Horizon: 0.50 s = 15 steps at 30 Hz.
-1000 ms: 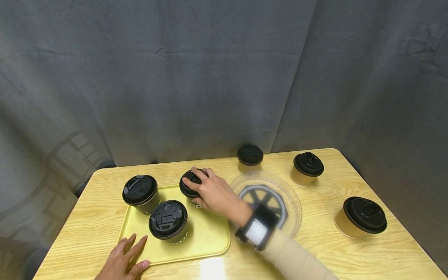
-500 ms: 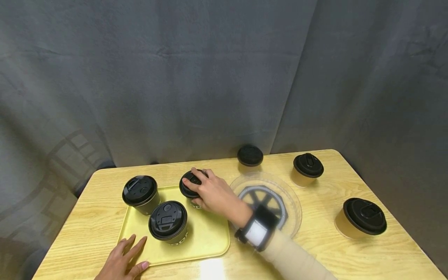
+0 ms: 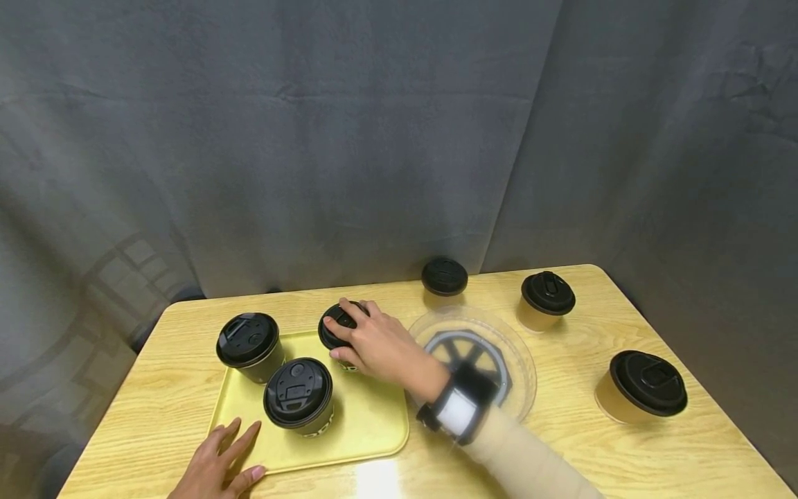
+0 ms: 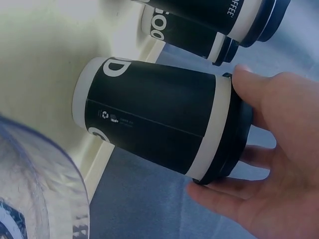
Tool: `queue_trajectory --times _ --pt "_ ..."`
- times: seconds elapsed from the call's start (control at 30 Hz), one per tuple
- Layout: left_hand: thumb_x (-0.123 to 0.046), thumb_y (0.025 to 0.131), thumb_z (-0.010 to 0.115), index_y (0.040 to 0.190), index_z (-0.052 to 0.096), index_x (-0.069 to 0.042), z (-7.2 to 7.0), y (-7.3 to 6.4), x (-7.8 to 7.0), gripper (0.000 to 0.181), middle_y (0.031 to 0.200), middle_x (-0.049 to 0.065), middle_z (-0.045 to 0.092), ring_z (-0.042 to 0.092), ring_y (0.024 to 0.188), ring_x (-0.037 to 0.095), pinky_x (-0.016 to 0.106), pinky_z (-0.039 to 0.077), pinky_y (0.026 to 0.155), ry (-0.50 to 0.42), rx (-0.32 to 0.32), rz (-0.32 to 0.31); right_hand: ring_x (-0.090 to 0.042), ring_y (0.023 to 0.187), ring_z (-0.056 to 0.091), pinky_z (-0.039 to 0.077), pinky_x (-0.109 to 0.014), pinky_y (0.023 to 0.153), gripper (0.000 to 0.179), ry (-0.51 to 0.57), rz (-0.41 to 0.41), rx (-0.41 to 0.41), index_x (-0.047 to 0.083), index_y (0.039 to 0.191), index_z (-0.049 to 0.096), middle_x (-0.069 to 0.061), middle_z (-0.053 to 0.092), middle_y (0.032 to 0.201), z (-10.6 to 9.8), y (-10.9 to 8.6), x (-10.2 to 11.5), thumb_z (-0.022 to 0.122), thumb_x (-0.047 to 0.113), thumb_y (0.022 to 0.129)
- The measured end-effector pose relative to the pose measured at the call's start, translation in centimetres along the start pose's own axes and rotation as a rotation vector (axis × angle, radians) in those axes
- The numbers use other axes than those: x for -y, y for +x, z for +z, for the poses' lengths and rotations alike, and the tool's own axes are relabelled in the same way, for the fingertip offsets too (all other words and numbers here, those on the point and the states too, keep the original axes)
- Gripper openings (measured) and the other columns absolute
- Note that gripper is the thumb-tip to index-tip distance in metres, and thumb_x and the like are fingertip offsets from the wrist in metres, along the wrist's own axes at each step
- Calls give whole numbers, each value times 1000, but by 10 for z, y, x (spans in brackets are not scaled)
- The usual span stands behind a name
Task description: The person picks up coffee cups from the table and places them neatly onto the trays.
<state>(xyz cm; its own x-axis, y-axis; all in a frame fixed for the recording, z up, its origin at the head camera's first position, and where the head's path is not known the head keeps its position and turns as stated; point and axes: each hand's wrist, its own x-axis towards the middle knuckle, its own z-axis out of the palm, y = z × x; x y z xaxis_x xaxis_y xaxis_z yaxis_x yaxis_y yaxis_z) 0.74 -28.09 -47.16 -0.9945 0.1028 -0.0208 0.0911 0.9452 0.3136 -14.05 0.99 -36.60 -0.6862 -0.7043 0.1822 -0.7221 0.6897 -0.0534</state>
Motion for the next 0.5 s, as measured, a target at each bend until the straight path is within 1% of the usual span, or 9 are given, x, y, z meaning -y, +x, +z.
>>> queue_trajectory --times 0.07,0.2,0.3,0.5 --pt "-45 80 75 131 61 -8 0 0 0 65 131 29 55 52 118 49 64 46 87 -1 -1 -1 -39 133 47 55 -46 94 52 -6 -5 -18 28 147 43 -13 36 156 0 0 1 42 53 100" --pt "-48 81 72 134 59 -9 -2 1 -2 67 133 30 53 50 120 50 65 45 89 -5 35 -24 -40 130 51 52 -45 99 50 -17 -18 -59 26 144 48 -15 41 153 0 -1 1 46 49 100" --pt "-50 82 71 135 58 -9 -3 2 -3 68 135 30 51 50 120 50 65 45 90 -6 59 -39 -40 129 51 51 -46 101 50 -11 -19 -70 26 144 49 -16 41 152 1 -1 1 47 49 99" --pt "-49 81 72 134 58 -9 -3 1 -3 68 134 30 52 52 118 50 65 45 89 -13 52 -35 -39 128 52 52 -45 99 50 -10 -14 -81 26 143 50 -15 41 152 3 -1 1 49 49 99"
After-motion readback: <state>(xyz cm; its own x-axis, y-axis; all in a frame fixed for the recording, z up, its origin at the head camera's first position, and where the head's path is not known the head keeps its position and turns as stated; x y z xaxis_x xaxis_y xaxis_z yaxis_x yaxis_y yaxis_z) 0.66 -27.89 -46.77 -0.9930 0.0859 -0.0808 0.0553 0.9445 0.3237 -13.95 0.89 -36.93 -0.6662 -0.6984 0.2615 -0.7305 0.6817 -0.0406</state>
